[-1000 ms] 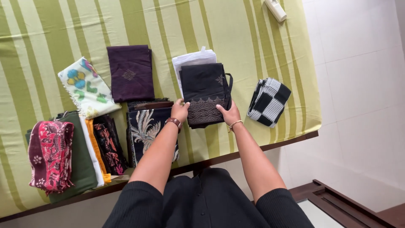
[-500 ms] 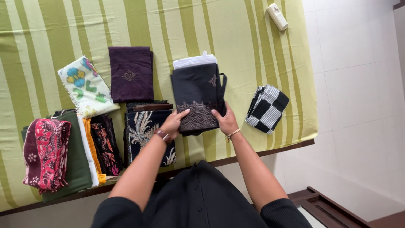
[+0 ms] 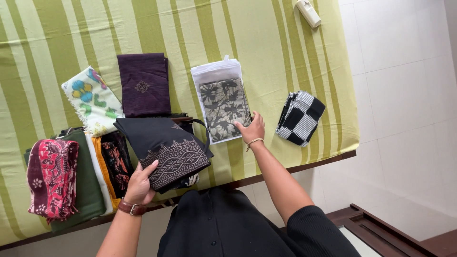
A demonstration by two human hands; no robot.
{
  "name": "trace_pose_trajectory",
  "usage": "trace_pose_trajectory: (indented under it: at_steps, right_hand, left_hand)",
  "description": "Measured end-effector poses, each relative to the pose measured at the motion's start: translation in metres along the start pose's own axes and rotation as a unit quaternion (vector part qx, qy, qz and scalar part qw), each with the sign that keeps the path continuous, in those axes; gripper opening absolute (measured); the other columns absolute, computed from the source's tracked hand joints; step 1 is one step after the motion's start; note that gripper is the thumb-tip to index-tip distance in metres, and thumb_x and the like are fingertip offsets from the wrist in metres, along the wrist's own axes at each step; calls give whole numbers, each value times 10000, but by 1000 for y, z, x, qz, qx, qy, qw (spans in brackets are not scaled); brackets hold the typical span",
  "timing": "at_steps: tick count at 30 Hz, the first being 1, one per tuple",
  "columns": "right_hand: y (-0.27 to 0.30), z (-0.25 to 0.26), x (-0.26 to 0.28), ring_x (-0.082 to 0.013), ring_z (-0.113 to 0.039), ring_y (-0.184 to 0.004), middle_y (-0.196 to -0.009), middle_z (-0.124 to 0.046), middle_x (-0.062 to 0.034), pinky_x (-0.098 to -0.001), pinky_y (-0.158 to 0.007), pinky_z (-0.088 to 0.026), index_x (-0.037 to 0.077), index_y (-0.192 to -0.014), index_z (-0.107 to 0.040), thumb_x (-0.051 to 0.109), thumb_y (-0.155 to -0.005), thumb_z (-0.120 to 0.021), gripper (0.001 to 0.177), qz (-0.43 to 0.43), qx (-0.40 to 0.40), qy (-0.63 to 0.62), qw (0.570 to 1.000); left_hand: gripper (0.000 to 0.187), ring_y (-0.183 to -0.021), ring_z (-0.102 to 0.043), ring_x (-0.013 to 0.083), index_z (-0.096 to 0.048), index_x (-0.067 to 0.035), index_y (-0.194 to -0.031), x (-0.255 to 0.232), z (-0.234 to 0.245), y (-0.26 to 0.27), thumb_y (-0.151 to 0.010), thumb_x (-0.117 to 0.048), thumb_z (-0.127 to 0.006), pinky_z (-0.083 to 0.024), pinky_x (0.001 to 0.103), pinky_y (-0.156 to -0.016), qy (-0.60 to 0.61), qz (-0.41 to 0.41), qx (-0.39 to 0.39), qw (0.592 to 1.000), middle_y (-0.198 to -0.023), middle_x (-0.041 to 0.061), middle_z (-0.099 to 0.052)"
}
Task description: Sorting and stacking various folded garments on a bed into organized piles.
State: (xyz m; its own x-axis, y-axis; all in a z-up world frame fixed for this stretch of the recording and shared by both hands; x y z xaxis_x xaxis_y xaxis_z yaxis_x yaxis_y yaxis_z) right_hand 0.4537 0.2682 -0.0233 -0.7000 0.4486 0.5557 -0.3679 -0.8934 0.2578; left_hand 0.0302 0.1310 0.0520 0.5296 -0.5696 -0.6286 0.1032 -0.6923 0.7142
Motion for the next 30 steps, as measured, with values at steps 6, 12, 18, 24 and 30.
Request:
trace_pose_trajectory:
  at_steps: [6, 12, 18, 24, 30]
  right_hand:
    - [-26, -12, 6, -403, -655, -1133, -1129, -679, -178, -499, -999, -519, 80, -1177, -610, 434, -665, -939, 705, 7, 64, 18, 998]
    - [-16, -6, 31, -398, -675, -1140, -1149, -721, -163, -504, -979, -543, 163, -1073, -575, 470, -782, -815, 486, -25, 106, 17, 994]
    - [-21, -23, -14, -390, -585, -1254, -1278, -544, -144, -451, -1103, -477, 153, -1264, -585, 524, -736, -852, 699, -110, 98, 21, 989]
    - [-22, -13, -11, -421, -590, -1270, -1255, -650, -252, -475, -1109, -462, 62, -1223, -627, 579, -741, -818, 732, -143, 157, -4, 977]
    - [0, 16, 35, -364, -599, -1288, -1294, -665, -206, -441, -1108, -475, 139, -1309, -522, 570, -636, -876, 874, -173, 156, -68, 970]
  left_hand:
    - [451, -956, -710, 376, -531, -198, -1443, 9, 21, -11, -1009, -75, -553, -603, 566, -741, 6, -14, 8, 1000, -1178, 217, -681]
    - [443, -926, -720, 362, -569, -212, -1415, 9, 27, -18, -994, -74, -572, -612, 557, -725, 5, -27, 3, 1000, -1120, 196, -698]
    - [442, -949, -717, 349, -558, -217, -1422, 6, 17, -19, -999, -86, -570, -607, 547, -738, -7, -33, 5, 999, -1142, 190, -696]
    - [432, -942, -721, 337, -563, -208, -1417, 52, 77, -65, -1003, -86, -574, -610, 530, -744, -9, -33, 10, 999, -1125, 183, -699]
    - [454, -954, -718, 333, -556, -202, -1430, 59, 73, -63, -993, -81, -581, -609, 534, -746, -7, -30, 5, 1000, -1142, 184, -697]
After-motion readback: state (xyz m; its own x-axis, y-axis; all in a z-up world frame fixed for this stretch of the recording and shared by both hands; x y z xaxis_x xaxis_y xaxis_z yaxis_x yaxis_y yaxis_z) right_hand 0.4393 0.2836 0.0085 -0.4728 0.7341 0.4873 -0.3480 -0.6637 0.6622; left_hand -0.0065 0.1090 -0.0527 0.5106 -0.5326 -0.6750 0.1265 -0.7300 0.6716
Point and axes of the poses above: each hand's wrist, its own y-axis away from the middle knuckle, its own z-axis out of the back of the hand, x = y × z, the point moved 9 cm from there along -y, towards the middle knuckle
